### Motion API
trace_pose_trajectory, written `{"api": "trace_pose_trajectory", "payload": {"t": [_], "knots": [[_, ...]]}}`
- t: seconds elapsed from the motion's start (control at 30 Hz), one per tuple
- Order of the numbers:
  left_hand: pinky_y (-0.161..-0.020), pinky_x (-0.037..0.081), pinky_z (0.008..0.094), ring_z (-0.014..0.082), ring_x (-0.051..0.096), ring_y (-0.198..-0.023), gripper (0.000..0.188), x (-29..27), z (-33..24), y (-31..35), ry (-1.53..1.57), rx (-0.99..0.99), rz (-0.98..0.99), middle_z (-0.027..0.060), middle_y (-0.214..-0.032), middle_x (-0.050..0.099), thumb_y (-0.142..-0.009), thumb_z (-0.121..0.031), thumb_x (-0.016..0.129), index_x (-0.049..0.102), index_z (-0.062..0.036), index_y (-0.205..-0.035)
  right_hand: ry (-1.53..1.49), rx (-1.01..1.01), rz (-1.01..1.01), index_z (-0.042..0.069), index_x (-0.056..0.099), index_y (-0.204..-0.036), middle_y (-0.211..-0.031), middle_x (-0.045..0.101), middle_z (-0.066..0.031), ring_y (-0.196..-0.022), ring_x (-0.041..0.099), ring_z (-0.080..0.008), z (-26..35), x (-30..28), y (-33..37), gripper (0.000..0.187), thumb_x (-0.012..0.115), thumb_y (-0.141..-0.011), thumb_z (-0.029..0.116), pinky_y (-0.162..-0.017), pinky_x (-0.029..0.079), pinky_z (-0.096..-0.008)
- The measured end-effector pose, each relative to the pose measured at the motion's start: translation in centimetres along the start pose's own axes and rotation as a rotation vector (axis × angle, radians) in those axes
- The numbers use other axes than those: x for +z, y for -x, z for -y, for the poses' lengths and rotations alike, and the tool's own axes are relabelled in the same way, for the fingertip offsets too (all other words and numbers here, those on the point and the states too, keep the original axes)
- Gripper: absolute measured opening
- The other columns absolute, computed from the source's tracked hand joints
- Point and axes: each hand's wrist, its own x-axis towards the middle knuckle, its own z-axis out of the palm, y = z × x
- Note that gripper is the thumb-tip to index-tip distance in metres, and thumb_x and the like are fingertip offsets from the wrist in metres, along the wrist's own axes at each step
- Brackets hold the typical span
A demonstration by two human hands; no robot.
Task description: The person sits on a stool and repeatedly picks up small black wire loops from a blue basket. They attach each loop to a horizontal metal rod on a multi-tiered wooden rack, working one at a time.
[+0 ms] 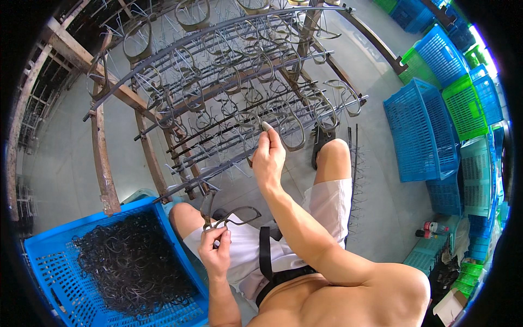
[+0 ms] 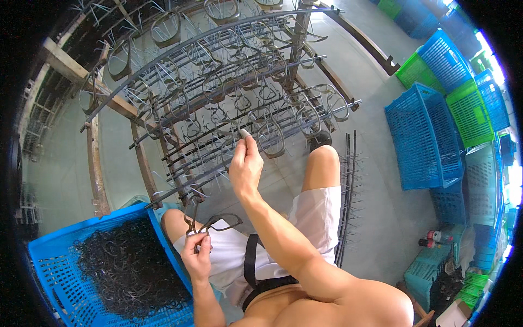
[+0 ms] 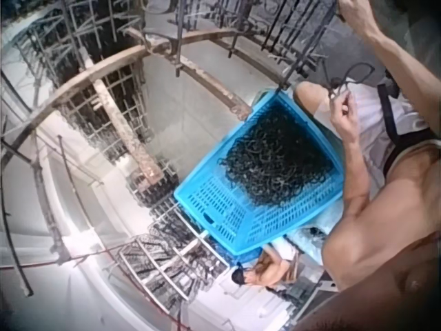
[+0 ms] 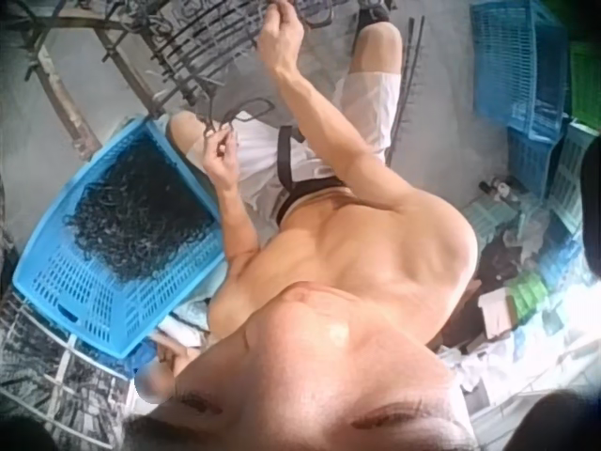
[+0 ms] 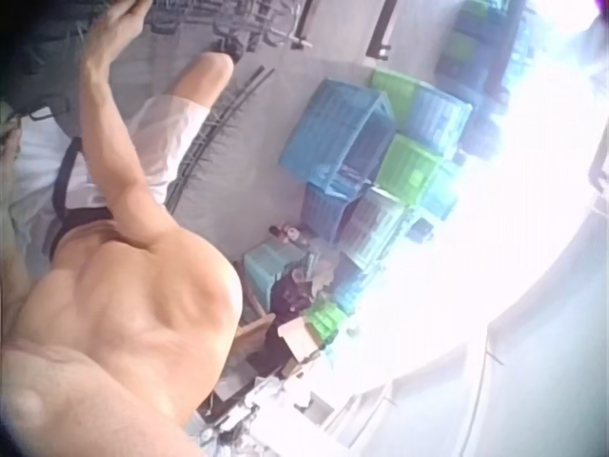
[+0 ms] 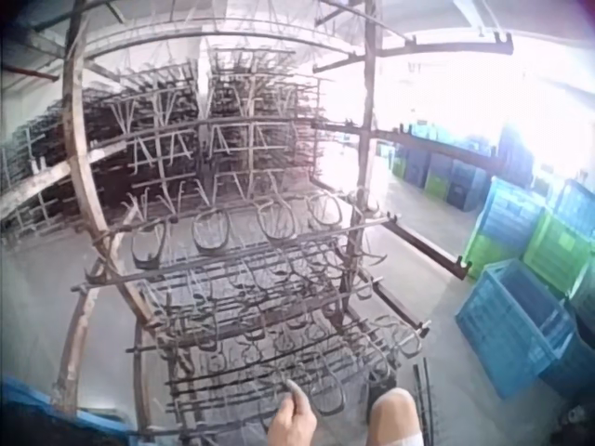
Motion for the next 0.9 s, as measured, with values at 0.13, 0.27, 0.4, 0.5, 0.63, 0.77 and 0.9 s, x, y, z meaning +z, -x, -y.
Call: {"api": "trace_pose_trajectory", "payload": {"t": [0.13, 0.27, 0.4, 0.5, 0.63, 0.77, 0.9], "knots": [[-0.056, 0.037, 0.0205, 0.0099, 0.048, -0.061, 0.011, -0.7, 0.2, 0.3, 0.07, 0.069, 0.007, 0.0046, -0.073, 0.055, -0.085, -0.007, 0.057, 0.062, 0.0004, -0.092, -0.037, 0.012, -0.014, 0.0, 0.056, -0.118, -0.062, 0.046, 0.0029, -0.054, 0.039, -0.0055, -0.3, 0.0, 0.1, 0.032, 0.047, -0.092, 0.016, -0.049, 0.035, -0.024], [-0.056, 0.035, 0.0218, 0.01, 0.041, -0.06, 0.026, -0.1, 0.6, 0.9, 0.327, 0.105, -0.09, 0.0041, -0.073, 0.05, -0.085, -0.001, 0.046, 0.052, 0.0025, -0.11, -0.043, 0.077, 0.048, -0.001, 0.056, -0.117, -0.061, 0.046, 0.0032, -0.053, 0.038, -0.0058, 0.3, -0.2, 0.1, 0.032, 0.048, -0.092, 0.016, -0.048, 0.034, -0.0236], [-0.059, 0.034, 0.0214, 0.0103, 0.041, -0.06, 0.041, 0.1, 0.6, 0.8, 0.371, 0.211, -0.052, 0.0037, -0.067, 0.046, -0.077, 0.0, 0.042, 0.043, 0.0017, -0.118, 0.095, -0.064, 0.097, -0.001, 0.057, -0.114, -0.057, 0.044, -0.0019, -0.051, 0.039, -0.0067, -0.3, -0.1, 0.4, 0.029, 0.05, -0.092, 0.016, -0.047, 0.034, -0.0247], [-0.059, 0.037, 0.0227, 0.0121, 0.041, -0.059, 0.048, 0.1, 0.0, 0.9, 0.546, 0.159, -0.098, 0.0044, -0.064, 0.045, -0.069, -0.001, 0.039, 0.044, 0.002, -0.116, 0.259, -0.208, 0.13, 0.0, 0.057, -0.112, -0.057, 0.046, -0.0094, -0.05, 0.042, -0.0104, 0.8, 0.3, 1.3, 0.026, 0.053, -0.091, 0.015, -0.047, 0.038, -0.0272], [-0.061, 0.04, 0.025, 0.0136, 0.043, -0.059, 0.051, -0.8, 0.1, 0.7, 0.676, 0.142, -0.157, 0.0073, -0.063, 0.047, -0.064, -0.004, 0.038, 0.044, 0.0015, -0.114, 0.362, -0.337, 0.106, 0.0, 0.057, -0.112, -0.061, 0.053, -0.0152, -0.048, 0.046, -0.0204, 0.8, 0.4, 1.5, 0.025, 0.052, -0.091, 0.014, -0.049, 0.041, -0.0308], [-0.063, 0.043, 0.0276, 0.0154, 0.045, -0.059, 0.05, -1.4, -0.2, 0.2, 0.729, 0.156, -0.196, 0.01, -0.064, 0.05, -0.064, -0.001, 0.038, 0.043, 0.0021, -0.113, 0.412, -0.254, 0.105, -0.001, 0.057, -0.112, -0.062, 0.055, -0.0156, -0.047, 0.048, -0.0215, 1.3, -0.1, 0.9, 0.027, 0.053, -0.091, 0.014, -0.049, 0.042, -0.0317], [-0.065, 0.044, 0.0293, 0.0162, 0.046, -0.06, 0.05, -1.6, -0.4, -0.1, 0.753, 0.179, -0.196, 0.0108, -0.066, 0.051, -0.064, 0.001, 0.038, 0.042, 0.0023, -0.113, 0.468, -0.404, 0.146, -0.001, 0.056, -0.114, -0.061, 0.055, -0.0118, -0.047, 0.048, -0.0199, 1.1, -1.0, 0.0, 0.029, 0.053, -0.091, 0.015, -0.049, 0.042, -0.0306]]}}
